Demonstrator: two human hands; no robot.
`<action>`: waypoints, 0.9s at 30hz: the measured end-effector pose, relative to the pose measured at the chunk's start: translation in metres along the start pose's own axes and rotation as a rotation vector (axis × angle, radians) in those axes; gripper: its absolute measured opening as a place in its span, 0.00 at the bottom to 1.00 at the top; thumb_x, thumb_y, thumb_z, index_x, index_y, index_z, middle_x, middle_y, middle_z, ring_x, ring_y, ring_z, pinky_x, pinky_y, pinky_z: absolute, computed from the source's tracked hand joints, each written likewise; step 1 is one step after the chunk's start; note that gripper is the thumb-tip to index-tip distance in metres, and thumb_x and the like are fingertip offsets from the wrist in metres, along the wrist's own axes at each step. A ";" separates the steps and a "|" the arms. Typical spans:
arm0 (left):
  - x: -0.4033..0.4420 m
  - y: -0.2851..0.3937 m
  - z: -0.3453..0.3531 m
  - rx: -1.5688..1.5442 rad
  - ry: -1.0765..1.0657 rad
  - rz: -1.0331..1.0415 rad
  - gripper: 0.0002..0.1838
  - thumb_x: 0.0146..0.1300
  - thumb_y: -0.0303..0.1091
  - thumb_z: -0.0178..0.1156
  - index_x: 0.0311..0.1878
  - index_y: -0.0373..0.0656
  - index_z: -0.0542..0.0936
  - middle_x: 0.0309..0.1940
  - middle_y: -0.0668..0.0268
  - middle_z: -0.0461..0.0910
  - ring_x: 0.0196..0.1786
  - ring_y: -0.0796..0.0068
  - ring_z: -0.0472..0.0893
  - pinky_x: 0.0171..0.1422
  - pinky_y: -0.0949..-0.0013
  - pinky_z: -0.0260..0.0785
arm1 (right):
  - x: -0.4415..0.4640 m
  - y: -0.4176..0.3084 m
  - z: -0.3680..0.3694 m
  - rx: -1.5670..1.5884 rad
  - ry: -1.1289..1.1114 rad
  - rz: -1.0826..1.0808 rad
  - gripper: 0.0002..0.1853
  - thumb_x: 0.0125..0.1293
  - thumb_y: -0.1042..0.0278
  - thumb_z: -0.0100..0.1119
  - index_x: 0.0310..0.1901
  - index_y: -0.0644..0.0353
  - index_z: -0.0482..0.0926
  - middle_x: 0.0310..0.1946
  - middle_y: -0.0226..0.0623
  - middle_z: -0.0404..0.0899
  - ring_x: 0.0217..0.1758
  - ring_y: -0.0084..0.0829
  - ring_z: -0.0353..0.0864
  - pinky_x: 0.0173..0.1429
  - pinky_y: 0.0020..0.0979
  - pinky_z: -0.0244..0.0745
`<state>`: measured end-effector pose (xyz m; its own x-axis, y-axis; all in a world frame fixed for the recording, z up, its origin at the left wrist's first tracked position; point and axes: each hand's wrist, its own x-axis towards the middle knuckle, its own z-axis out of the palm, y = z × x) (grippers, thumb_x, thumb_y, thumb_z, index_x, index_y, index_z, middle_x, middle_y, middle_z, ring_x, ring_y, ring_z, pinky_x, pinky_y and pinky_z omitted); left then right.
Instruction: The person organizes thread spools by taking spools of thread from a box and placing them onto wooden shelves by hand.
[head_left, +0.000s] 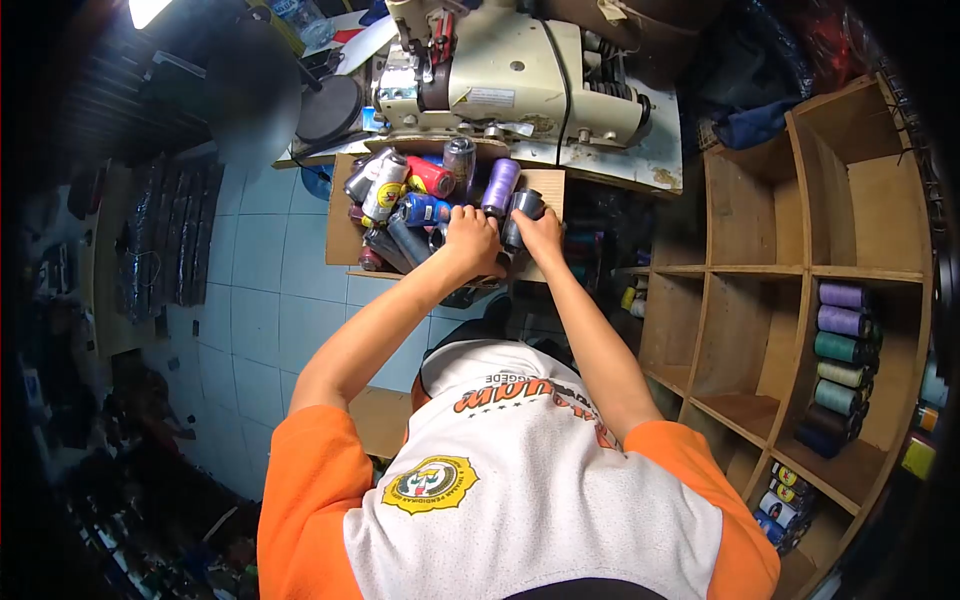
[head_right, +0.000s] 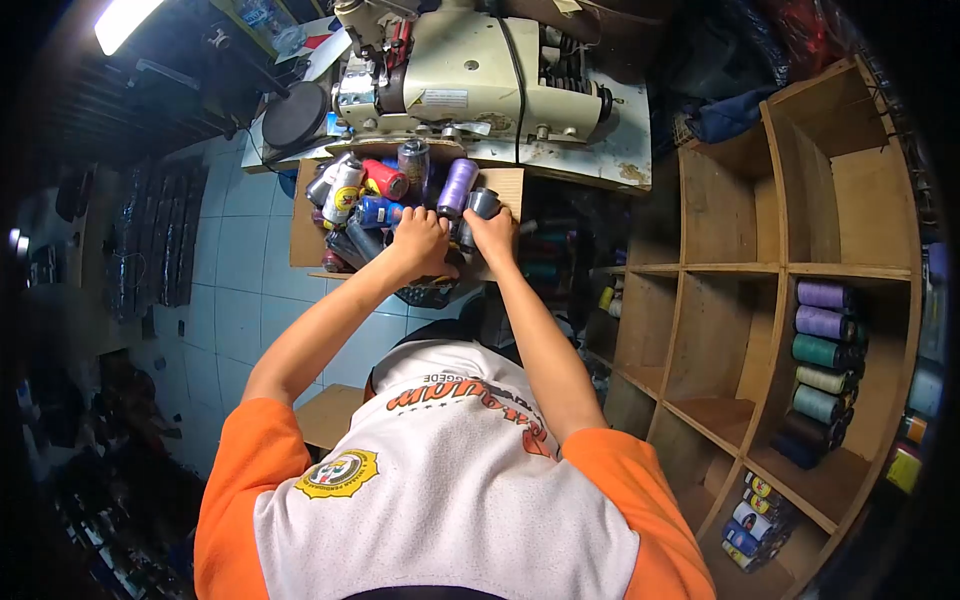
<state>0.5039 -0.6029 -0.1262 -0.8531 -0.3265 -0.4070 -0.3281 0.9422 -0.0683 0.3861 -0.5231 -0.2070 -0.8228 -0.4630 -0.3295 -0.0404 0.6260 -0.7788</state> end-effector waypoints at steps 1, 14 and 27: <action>-0.001 0.003 -0.003 0.016 -0.041 0.002 0.46 0.36 0.68 0.68 0.52 0.39 0.78 0.48 0.59 0.77 0.53 0.61 0.73 0.53 0.60 0.60 | -0.001 -0.002 -0.002 0.034 0.009 -0.008 0.34 0.43 0.47 0.66 0.43 0.73 0.75 0.40 0.57 0.80 0.46 0.49 0.81 0.50 0.40 0.75; 0.008 0.033 0.012 0.078 0.003 0.170 0.18 0.43 0.42 0.66 0.38 0.44 0.85 0.42 0.60 0.80 0.45 0.64 0.79 0.44 0.59 0.68 | 0.042 0.009 -0.011 0.896 -0.379 0.224 0.21 0.51 0.53 0.65 0.38 0.63 0.75 0.29 0.35 0.77 0.29 0.27 0.78 0.35 0.30 0.73; 0.005 -0.023 0.009 -1.478 0.093 -0.085 0.28 0.50 0.44 0.60 0.48 0.28 0.75 0.38 0.52 0.81 0.40 0.63 0.82 0.47 0.67 0.73 | 0.013 -0.015 -0.068 1.146 -0.691 0.248 0.23 0.61 0.55 0.59 0.51 0.63 0.73 0.40 0.38 0.79 0.40 0.32 0.82 0.43 0.34 0.81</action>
<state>0.5109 -0.6253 -0.1352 -0.8140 -0.4327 -0.3876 -0.4344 0.0102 0.9007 0.3369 -0.4959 -0.1631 -0.2768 -0.8443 -0.4589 0.8336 0.0265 -0.5517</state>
